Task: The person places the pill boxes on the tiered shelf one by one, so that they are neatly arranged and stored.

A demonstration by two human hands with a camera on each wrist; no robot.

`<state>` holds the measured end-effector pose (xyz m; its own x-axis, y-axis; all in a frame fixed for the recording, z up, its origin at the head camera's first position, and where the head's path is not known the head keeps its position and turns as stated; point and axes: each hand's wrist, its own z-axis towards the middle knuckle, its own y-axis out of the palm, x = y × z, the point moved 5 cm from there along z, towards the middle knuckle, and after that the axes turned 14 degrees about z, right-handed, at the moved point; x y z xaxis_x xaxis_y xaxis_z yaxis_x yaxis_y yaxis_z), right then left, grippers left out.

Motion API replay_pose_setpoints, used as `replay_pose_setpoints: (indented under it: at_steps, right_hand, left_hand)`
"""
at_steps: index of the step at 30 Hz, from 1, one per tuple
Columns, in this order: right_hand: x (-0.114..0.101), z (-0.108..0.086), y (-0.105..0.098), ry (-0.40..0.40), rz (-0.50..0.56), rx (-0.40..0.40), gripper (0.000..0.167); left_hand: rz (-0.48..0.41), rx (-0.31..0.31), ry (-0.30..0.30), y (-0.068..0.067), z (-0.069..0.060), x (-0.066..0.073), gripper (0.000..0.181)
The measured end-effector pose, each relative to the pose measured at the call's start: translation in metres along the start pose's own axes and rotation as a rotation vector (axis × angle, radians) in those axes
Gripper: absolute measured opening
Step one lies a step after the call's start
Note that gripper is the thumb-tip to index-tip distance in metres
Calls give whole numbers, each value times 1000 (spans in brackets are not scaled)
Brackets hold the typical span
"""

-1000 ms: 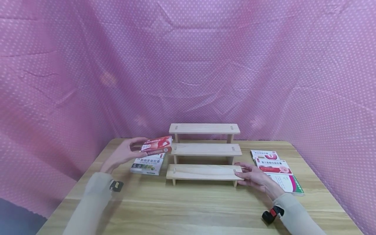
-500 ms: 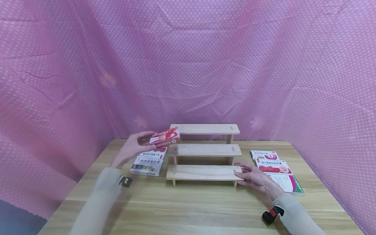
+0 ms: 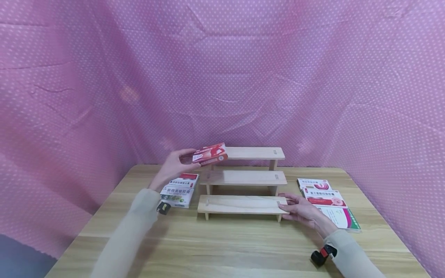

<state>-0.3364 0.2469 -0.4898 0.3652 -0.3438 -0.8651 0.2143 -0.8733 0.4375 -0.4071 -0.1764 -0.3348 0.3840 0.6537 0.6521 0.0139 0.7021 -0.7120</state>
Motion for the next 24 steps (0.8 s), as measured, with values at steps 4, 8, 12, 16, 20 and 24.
replay_pose_setpoints:
  at_steps: [4,8,12,16,20,24]
  right_hand:
    - [-1,-1,1,-2,0,-8,71]
    - [0,-1,0,-7,-10,-9,68]
    - [1,0,-3,-9,-10,-1,66]
    - [1,1,-4,-11,-13,0,66]
    - [1,1,-3,-7,-10,-3,66]
    - [0,0,-3,-9,-8,3,66]
  left_hand:
    - [-16,-13,-11,9,9,9,76]
    - [-21,-24,-16,18,17,19,75]
    - [-9,-23,-1,25,24,30,73]
    - [15,-28,17,33,31,39,71]
    - [35,-38,30,41,38,45,70]
    - [26,-49,47,47,43,53,70]
